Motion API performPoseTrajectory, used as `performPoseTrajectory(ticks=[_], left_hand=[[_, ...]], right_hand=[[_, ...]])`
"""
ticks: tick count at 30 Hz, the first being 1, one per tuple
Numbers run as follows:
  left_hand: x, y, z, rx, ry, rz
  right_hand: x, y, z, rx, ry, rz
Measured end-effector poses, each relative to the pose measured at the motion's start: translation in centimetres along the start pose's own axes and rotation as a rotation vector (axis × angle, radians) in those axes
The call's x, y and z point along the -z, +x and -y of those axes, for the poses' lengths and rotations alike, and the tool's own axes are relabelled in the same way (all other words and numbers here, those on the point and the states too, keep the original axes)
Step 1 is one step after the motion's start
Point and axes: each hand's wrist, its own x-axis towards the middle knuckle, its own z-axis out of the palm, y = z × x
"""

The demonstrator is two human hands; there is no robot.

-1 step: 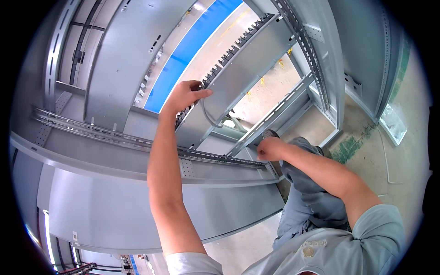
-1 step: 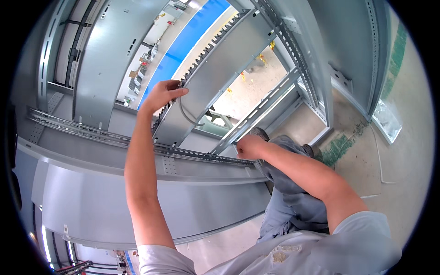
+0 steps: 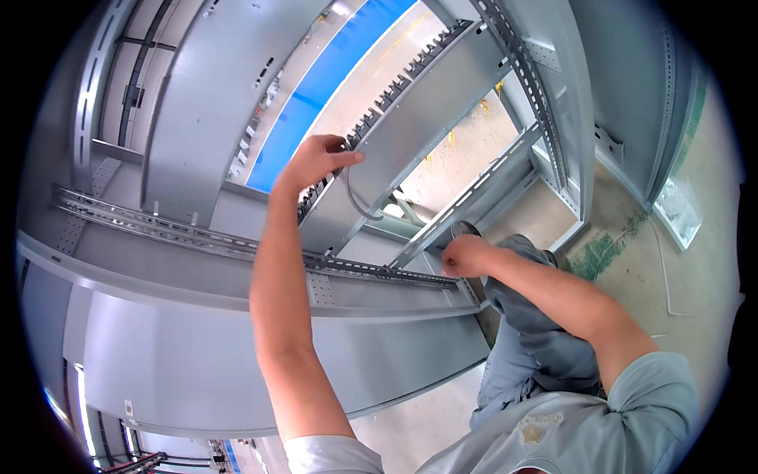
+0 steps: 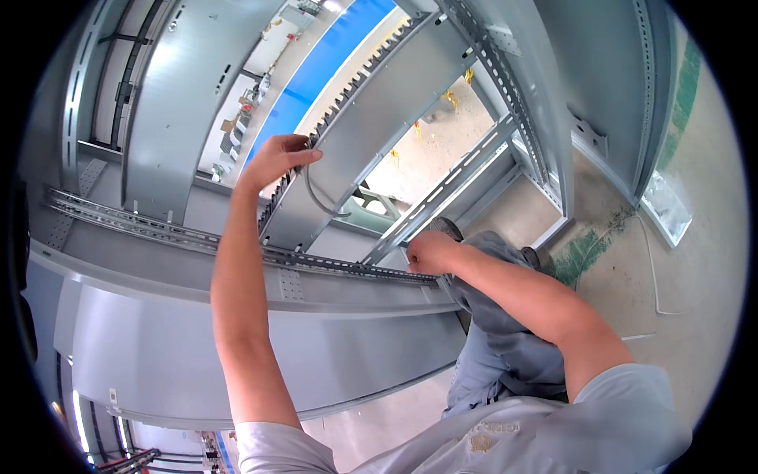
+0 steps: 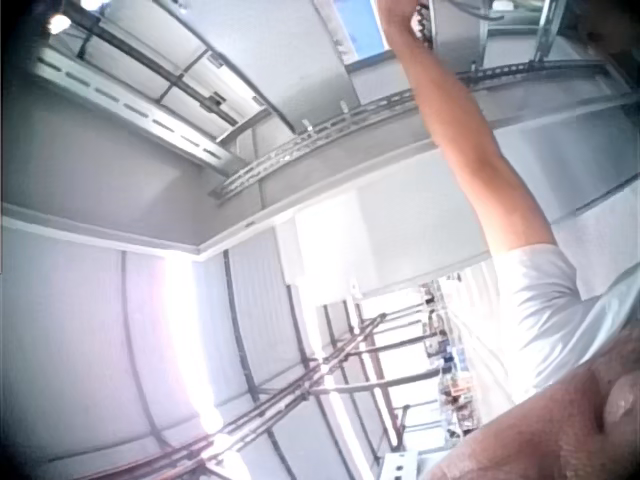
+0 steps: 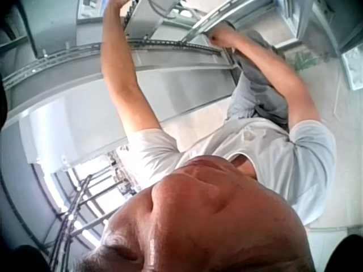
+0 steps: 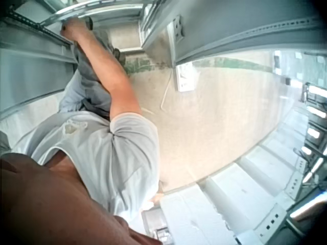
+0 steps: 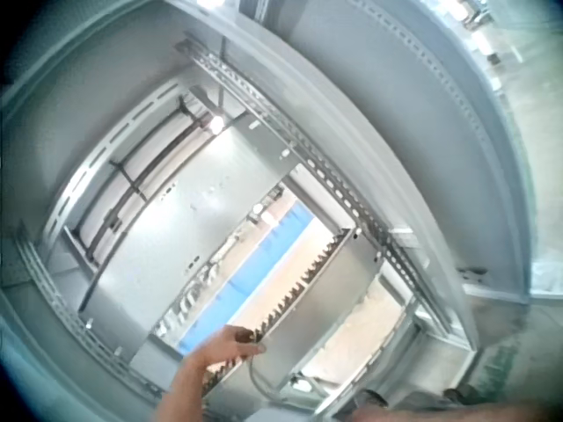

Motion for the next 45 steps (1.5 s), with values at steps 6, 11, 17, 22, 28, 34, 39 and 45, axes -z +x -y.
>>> performPoseTrajectory(ticks=[6, 11, 17, 22, 28, 34, 39, 45], left_hand=[[-0.7, 0.7, -1.4, 0.038, 0.083, 0.046], [-0.2, 0.6, 0.1, -0.014, 0.106, -0.009], [0.3, 1.2, 0.7, 0.017, 0.051, 0.05], [-1.8, -0.6, 0.9, -0.058, 0.008, -0.162], [-1.2, -1.4, 1.6, -0.002, -0.027, -0.08], [0.4, -0.4, 1.2, 0.027, -0.002, 0.023], [0.9, 0.6, 1.1, 0.042, 0.019, 0.124], [-1.0, -0.9, -0.7, 0.012, 0.138, -0.038]], right_hand=[[1.5, -0.5, 0.5, -0.056, 0.021, 0.061], [1.6, -0.1, 1.3, -0.023, 0.021, 0.099], [0.9, -0.1, 0.7, -0.028, 0.047, 0.076], [0.7, 0.5, 0.2, -0.083, -0.042, 0.096], [0.0, 0.0, 0.0, -0.076, -0.03, 0.03], [0.3, 0.2, -0.1, -0.042, -0.023, 0.022], [0.6, -0.4, 0.4, -0.009, 0.017, 0.035], [1.0, -0.3, 0.7, -0.031, 0.025, 0.063]])
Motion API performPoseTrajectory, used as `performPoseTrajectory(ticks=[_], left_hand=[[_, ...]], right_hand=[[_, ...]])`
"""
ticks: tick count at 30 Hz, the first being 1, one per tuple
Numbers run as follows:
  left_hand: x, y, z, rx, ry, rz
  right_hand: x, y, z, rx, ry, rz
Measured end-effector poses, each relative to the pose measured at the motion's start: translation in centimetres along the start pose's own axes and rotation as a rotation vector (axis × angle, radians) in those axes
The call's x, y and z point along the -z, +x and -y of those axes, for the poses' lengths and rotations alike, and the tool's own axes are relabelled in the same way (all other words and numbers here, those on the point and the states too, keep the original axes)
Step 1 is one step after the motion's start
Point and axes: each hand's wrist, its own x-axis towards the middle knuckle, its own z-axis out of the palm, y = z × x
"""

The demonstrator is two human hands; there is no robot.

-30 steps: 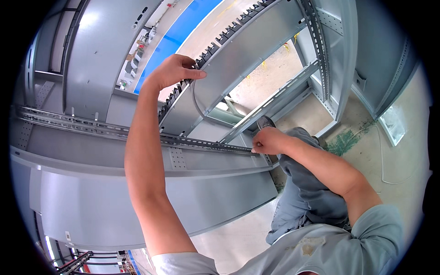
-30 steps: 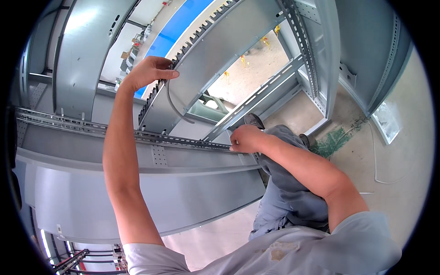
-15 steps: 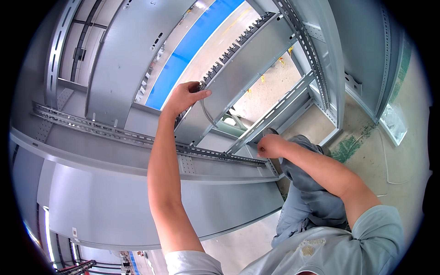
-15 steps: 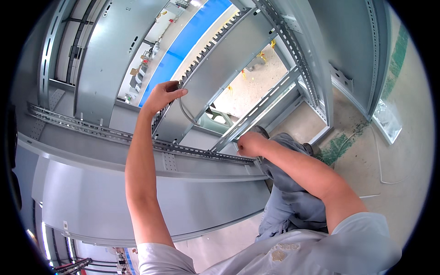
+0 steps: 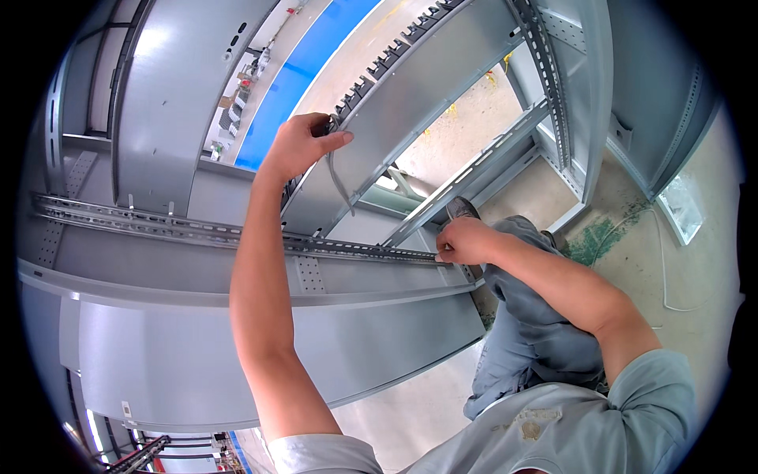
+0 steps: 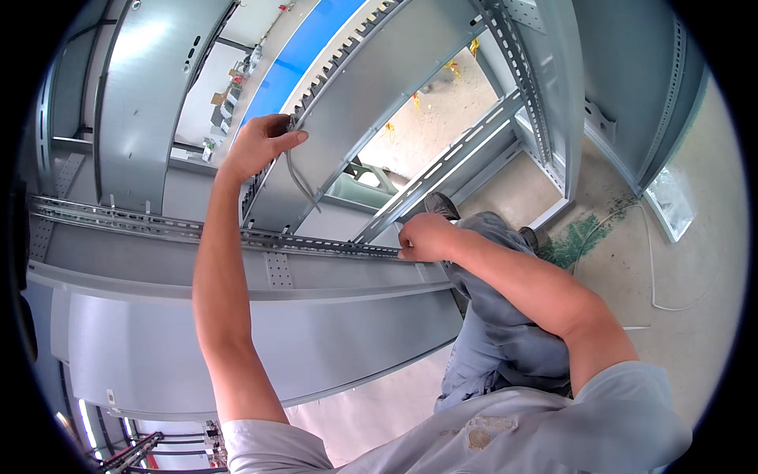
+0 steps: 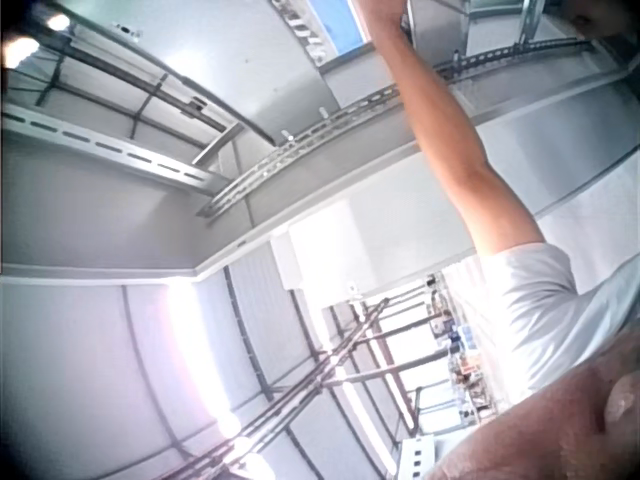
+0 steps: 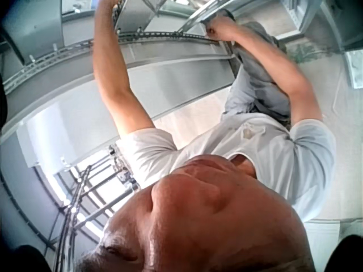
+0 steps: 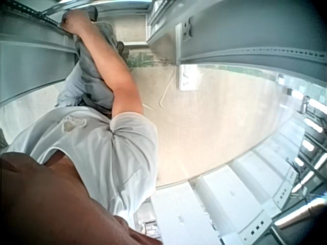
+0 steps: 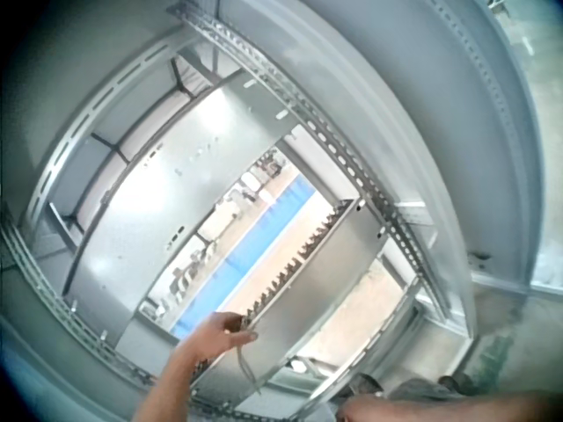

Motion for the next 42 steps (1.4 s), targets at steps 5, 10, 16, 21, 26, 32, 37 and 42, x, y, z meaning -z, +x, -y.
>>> performPoseTrajectory(ticks=[5, 10, 16, 21, 26, 32, 37, 42], left_hand=[[1.9, 2.1, 2.5, -0.035, -0.097, 0.162], [-0.6, 0.3, 3.2, -0.038, -0.159, -0.023], [-1.0, -1.0, 3.8, -0.058, -0.244, -0.081], [0.8, 0.1, 3.3, 0.002, -0.176, 0.061], [1.4, 0.8, 3.2, -0.003, -0.234, 0.163], [0.0, 0.0, 1.4, 0.018, -0.049, 0.021], [1.4, 1.0, 2.4, 0.006, -0.116, 0.125], [1.2, 1.3, 4.1, -0.026, -0.146, 0.112]], right_hand=[[-0.5, 0.3, 0.3, 0.033, -0.028, 0.018], [-0.7, 0.7, -0.1, -0.054, -0.06, 0.033], [-1.4, 0.6, -0.5, -0.028, -0.047, -0.049], [-1.0, 0.7, -0.5, -0.028, -0.059, -0.043], [-0.9, -0.1, -0.4, 0.022, -0.04, -0.042], [0.1, -0.3, 0.2, 0.002, -0.005, -0.004], [-0.4, 0.3, 0.1, 0.036, -0.013, 0.014], [-0.6, 0.1, 0.1, 0.016, 0.012, 0.005]])
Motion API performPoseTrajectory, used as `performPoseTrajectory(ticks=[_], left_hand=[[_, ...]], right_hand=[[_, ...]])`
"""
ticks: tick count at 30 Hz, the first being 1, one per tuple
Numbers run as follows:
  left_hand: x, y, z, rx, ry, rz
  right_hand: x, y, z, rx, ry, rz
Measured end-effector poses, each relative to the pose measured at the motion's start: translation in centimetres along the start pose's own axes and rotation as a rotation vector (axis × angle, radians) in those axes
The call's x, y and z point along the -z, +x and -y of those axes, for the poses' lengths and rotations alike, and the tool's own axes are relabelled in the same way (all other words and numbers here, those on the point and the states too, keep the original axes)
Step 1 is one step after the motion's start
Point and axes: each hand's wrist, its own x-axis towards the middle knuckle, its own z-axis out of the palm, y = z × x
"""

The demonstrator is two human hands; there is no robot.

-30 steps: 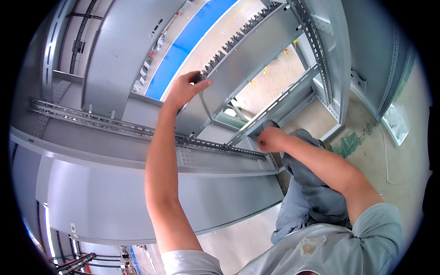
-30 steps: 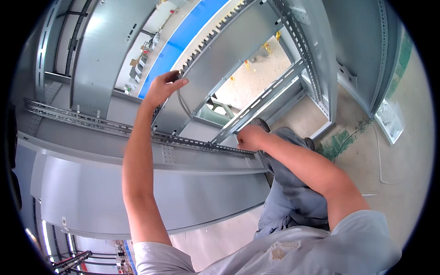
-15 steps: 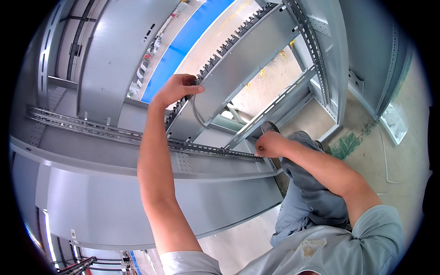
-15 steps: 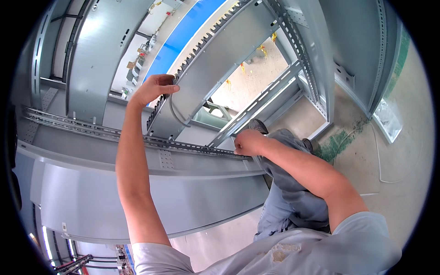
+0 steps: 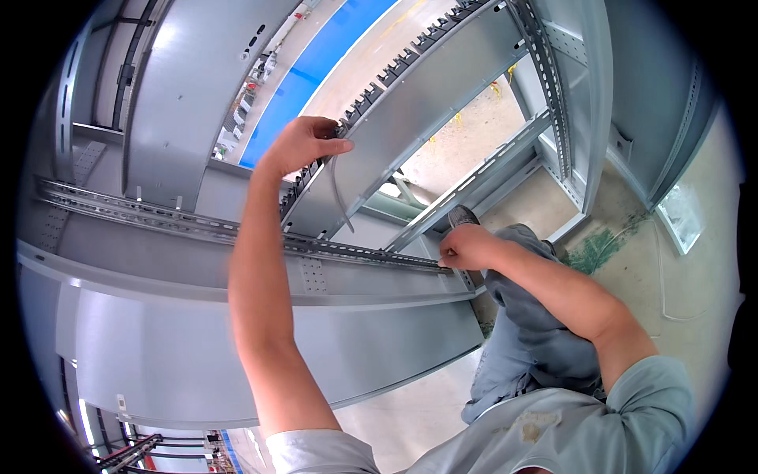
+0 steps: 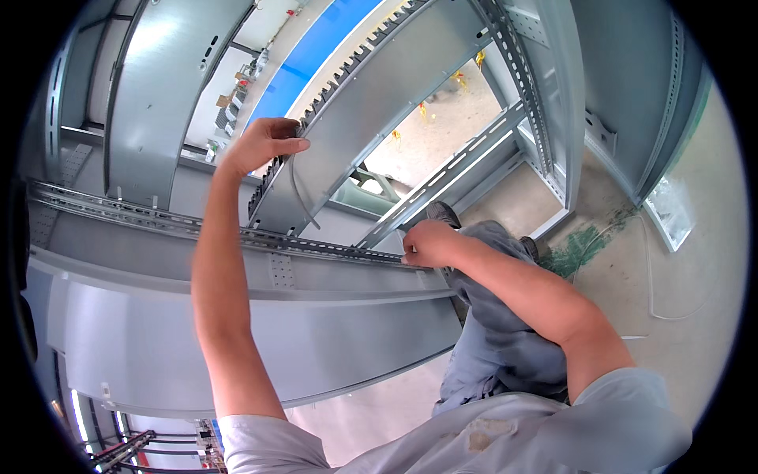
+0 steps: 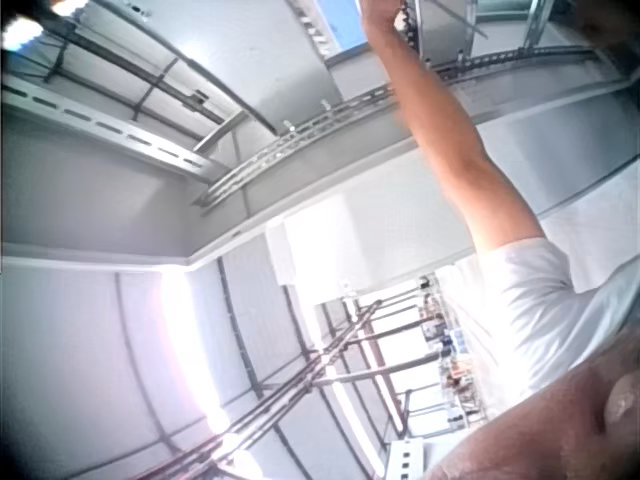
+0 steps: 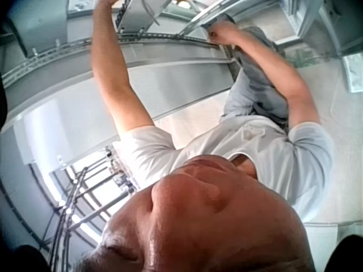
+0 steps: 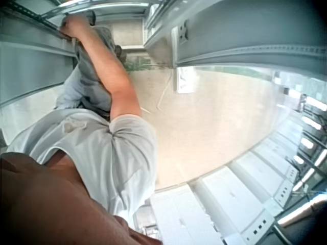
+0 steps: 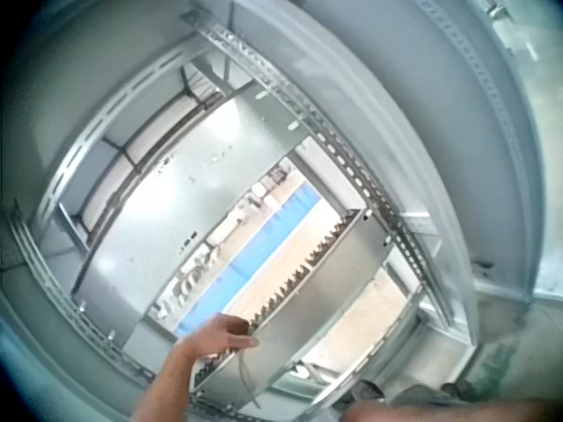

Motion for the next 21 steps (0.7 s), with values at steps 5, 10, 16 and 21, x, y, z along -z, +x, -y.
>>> performPoseTrajectory(ticks=[5, 10, 16, 21], left_hand=[[-1.9, -1.6, -0.1, -0.049, 0.033, -0.18], [-1.5, -2.0, -0.3, 0.02, 0.03, -0.135], [-0.1, -1.5, -0.6, 0.028, -0.053, -0.003], [1.1, -0.3, -0.8, 0.046, -0.082, 0.15]], right_hand=[[0.3, 0.6, -0.4, -0.065, -0.068, 0.032], [-0.2, 0.4, -0.4, -0.06, -0.075, 0.0], [0.4, 0.2, -0.3, -0.061, -0.067, -0.019], [0.8, -0.2, 0.0, -0.008, -0.031, -0.001]])
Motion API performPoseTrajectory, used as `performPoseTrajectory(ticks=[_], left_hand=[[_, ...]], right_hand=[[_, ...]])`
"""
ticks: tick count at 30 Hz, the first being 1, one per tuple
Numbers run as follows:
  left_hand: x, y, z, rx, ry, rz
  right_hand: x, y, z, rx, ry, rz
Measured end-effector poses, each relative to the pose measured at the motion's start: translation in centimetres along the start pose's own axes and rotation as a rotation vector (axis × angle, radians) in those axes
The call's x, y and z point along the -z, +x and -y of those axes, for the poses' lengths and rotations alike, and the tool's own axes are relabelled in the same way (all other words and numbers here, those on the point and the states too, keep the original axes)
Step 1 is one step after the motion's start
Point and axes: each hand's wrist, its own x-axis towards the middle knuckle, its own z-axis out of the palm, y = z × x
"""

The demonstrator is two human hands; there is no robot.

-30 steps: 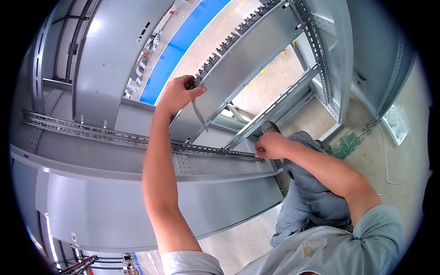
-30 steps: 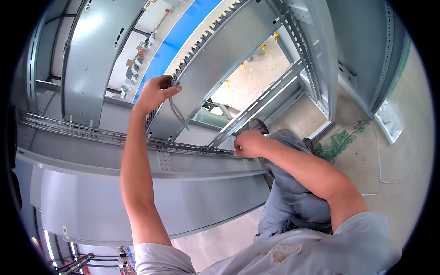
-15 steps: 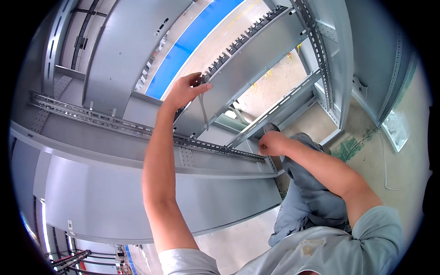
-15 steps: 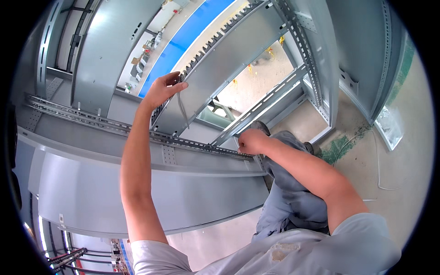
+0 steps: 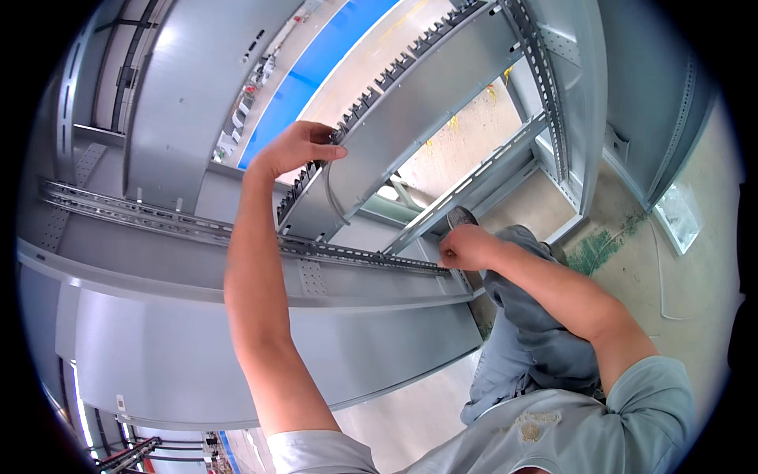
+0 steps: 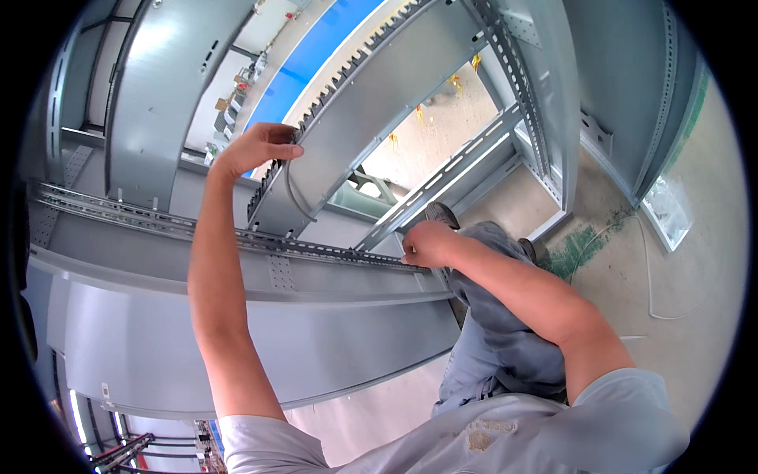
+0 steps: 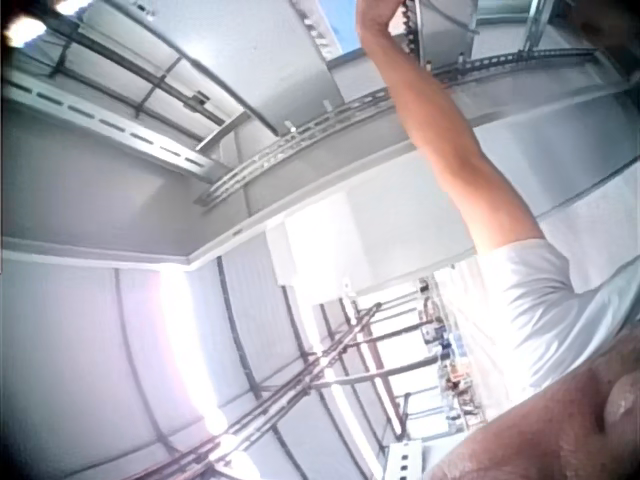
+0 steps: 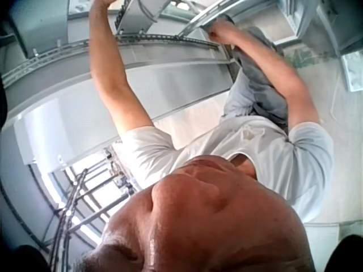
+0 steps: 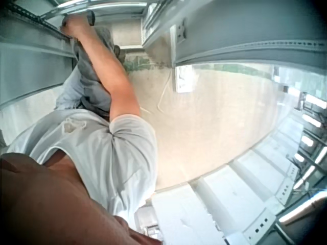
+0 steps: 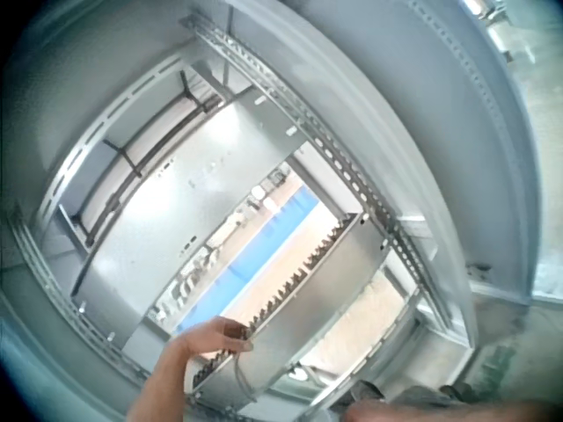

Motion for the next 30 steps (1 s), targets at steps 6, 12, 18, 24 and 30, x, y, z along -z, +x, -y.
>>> performPoseTrajectory(ticks=[6, 12, 18, 24, 30], left_hand=[[-3.1, -0.9, -1.1, -0.036, 0.254, -0.239], [0.1, 0.3, -0.2, -0.053, 0.071, -0.025], [-1.9, -0.5, 0.9, -0.085, 0.018, -0.177], [-2.5, -1.7, 2.2, -0.053, 0.054, -0.283], [-0.7, -1.0, 3.2, -0.042, -0.026, -0.141]], right_hand=[[0.4, -0.2, 0.2, -0.01, 0.034, 0.01], [0.3, 0.2, 0.1, -0.002, 0.042, 0.016], [0.2, 0.4, -0.4, -0.034, -0.014, 0.004], [0.1, 0.2, 0.0, -0.055, 0.008, -0.005], [0.1, 0.5, -0.1, -0.073, 0.004, 0.017]])
